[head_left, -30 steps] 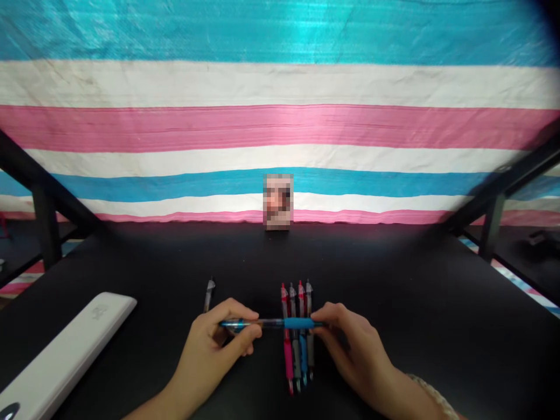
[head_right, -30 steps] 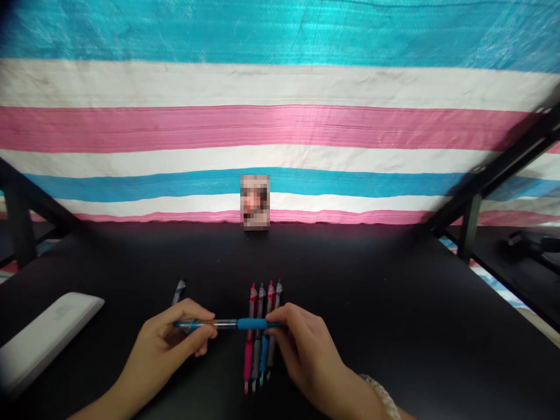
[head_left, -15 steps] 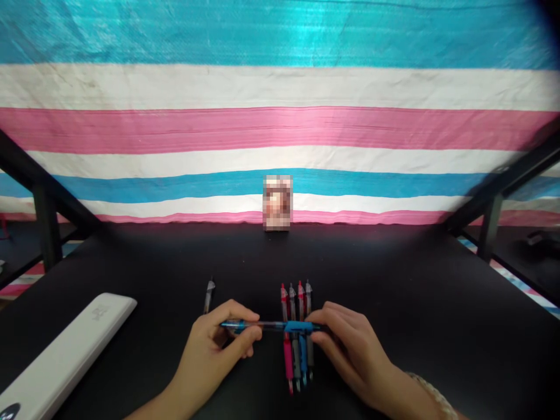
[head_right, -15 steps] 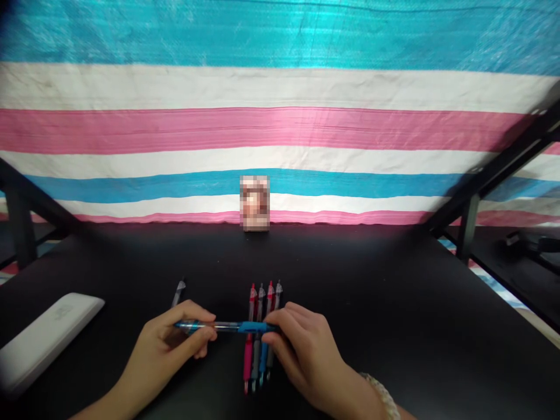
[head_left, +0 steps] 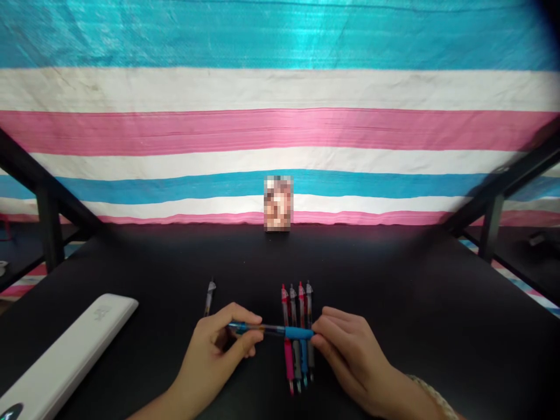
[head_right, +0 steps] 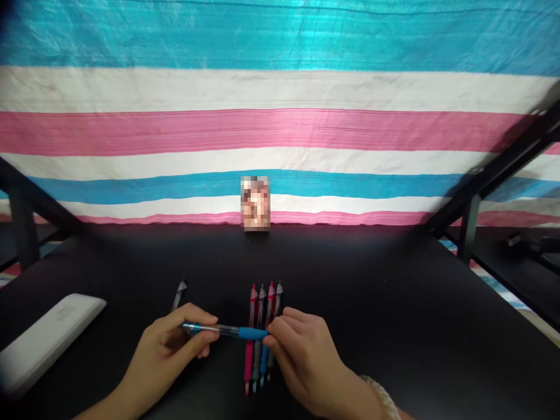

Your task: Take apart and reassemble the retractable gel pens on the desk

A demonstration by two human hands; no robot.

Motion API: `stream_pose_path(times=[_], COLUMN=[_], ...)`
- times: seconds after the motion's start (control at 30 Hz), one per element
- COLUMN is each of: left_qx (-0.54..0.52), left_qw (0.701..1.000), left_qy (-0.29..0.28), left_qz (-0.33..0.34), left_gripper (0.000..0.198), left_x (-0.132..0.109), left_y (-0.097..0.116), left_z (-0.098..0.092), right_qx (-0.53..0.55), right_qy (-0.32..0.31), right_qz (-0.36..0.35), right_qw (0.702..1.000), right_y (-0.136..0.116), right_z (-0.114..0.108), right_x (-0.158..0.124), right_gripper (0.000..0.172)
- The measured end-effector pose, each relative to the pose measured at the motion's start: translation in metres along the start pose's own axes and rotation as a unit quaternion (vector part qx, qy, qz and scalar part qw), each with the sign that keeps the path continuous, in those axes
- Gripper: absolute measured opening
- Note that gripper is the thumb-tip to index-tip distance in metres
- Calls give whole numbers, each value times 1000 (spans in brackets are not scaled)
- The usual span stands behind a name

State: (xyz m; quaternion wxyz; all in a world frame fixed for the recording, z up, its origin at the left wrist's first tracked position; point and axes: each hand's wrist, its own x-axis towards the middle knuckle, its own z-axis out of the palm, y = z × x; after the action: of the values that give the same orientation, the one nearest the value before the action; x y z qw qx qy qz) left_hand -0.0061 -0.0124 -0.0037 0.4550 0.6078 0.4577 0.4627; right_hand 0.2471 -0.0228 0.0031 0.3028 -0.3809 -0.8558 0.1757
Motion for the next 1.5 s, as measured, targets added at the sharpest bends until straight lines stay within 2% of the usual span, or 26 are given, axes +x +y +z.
stream_pose_path(times=[0.2, 0.27, 0.33, 0.4, 0.47, 0.6, 0.7, 0.8, 0.97, 1.13, 1.27, 1.5], left_qx=[53, 56, 12, -55, -99, -172, -238, -238, -204, -202, -199, -192], left_qw=[994, 995, 999, 997, 992, 983, 967, 964, 975, 976, 976, 977], left_qy=[-10, 7, 25, 23, 8, -2, 30, 61, 33, -13, -1, 10], left_qz=[99, 78, 16, -47, -72, -59, -88, -101, -82, -86, -89, -88], left_gripper=[19, 16, 11, 10, 10, 11, 14, 21, 55, 45, 34, 41], left_x=[-2, -3, -2, -1, 0, 3, 7, 13, 18, 17, 17, 17], left_y=[-4, -4, -3, -1, 0, 0, 2, 5, 4, 2, 4, 3], left_z=[-4, -4, -4, -3, -2, -4, -8, -12, -16, -15, -14, -14], right_qx=[78, 99, 109, 102, 81, 65, 80, 89, 88, 84, 75, 69], right_qy=[-24, -22, -18, -24, -42, -75, -92, -83, -56, -55, -55, -57], right_qz=[80, 103, 115, 100, 69, 24, 28, 47, 46, 32, 28, 22], right_qw=[993, 990, 987, 990, 993, 995, 992, 991, 993, 994, 995, 996], right_y=[-4, -4, -5, -7, -9, -14, -13, -10, -8, -10, -9, -6], right_z=[0, 0, 1, 2, 2, 2, 1, -1, -2, -1, 0, 1], right_x=[1, 0, 0, 0, 1, 4, 3, 0, -1, 2, 1, 1], right_gripper=[39, 39, 36, 33, 31, 29, 24, 21, 20, 19, 19, 18])
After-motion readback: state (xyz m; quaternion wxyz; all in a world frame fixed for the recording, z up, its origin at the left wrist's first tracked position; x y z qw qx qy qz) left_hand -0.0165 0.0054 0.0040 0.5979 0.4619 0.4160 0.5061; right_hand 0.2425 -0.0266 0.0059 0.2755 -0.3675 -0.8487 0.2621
